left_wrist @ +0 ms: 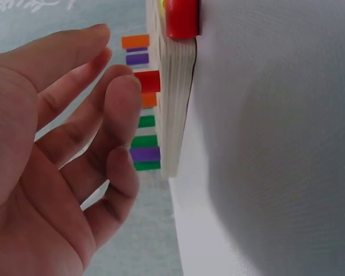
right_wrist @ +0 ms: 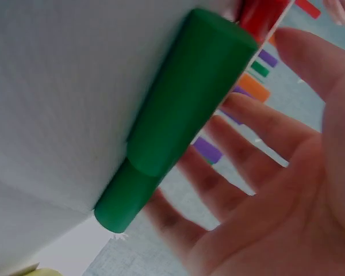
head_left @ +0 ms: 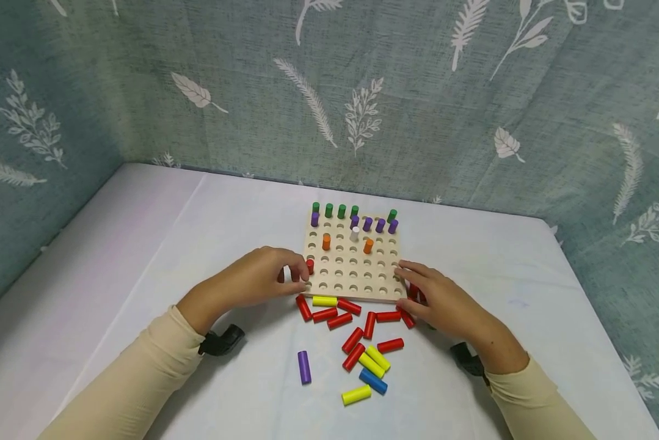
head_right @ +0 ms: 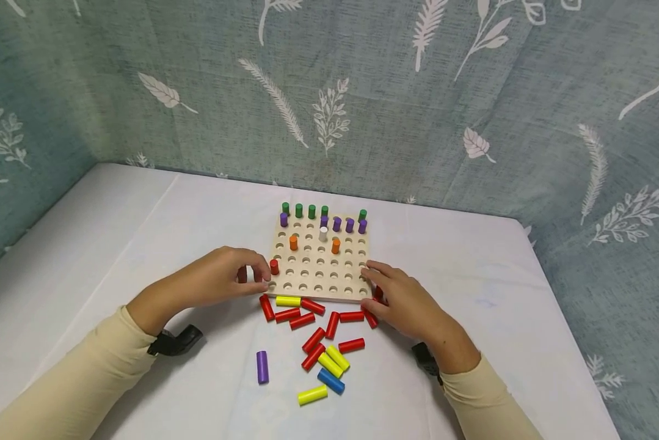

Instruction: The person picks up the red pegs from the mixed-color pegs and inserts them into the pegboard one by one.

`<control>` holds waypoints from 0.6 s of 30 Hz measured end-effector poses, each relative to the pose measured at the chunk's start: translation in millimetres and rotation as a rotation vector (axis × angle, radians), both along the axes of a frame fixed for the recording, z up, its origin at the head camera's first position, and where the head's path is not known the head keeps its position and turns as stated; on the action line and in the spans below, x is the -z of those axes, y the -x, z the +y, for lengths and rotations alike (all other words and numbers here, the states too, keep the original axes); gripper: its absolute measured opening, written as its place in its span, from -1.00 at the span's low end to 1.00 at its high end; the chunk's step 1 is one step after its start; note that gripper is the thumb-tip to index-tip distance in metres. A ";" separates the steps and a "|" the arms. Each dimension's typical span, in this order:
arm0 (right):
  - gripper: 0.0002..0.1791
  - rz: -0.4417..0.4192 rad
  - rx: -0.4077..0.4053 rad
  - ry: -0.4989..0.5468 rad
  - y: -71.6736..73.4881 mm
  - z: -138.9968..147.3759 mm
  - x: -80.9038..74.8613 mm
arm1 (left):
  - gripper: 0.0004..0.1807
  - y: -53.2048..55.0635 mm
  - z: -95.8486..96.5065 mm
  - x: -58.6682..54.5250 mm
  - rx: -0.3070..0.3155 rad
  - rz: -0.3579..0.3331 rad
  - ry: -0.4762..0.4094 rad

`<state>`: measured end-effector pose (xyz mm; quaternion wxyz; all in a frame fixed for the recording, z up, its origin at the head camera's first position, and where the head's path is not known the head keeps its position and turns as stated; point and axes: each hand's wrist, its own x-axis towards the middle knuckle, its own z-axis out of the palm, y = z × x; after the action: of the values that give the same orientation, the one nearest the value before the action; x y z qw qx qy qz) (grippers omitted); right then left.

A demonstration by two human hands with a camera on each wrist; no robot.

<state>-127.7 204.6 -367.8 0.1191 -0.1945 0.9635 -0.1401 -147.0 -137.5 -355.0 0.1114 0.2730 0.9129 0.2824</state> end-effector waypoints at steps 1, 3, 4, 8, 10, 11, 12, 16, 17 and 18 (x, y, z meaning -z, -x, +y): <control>-0.24 -0.004 0.000 0.008 1.4 0.6 -0.8 | -0.89 0.3 0.6 0.3 0.004 -0.010 0.002; -0.27 -0.009 -0.002 0.029 4.4 0.3 -2.7 | -0.89 0.3 1.3 0.7 0.010 -0.026 0.005; -0.29 -0.010 -0.002 0.039 6.0 -0.1 -3.5 | -0.89 0.2 1.5 0.9 0.011 -0.032 0.008; -0.28 -0.017 0.013 0.047 9.0 -2.0 -4.5 | -0.89 -0.2 3.0 3.1 0.035 -0.046 0.004; -0.26 -0.013 0.022 0.039 8.4 -1.9 -3.7 | -0.89 -0.1 4.1 4.7 0.049 -0.058 0.002; -0.25 -0.010 0.027 0.034 8.0 -1.7 -3.2 | -0.89 -0.2 4.5 5.2 0.057 -0.065 0.001; -0.24 -0.004 0.027 0.029 7.6 -1.8 -2.5 | -0.89 -0.2 4.7 5.4 0.059 -0.077 0.004; -0.21 0.015 0.016 0.023 7.7 -2.6 0.4 | -0.88 -0.8 3.8 4.3 0.061 -0.113 0.026; -0.21 0.015 0.014 0.022 7.9 -2.9 1.1 | -0.87 -0.9 3.5 3.9 0.062 -0.121 0.029; -0.20 0.015 0.013 0.020 7.9 -3.1 1.7 | -0.87 -0.8 3.2 3.8 0.068 -0.124 0.030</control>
<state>-135.6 201.5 -369.5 0.1092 -0.1905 0.9641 -0.1491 -146.2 -134.3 -358.8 0.1816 0.2842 0.8985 0.2810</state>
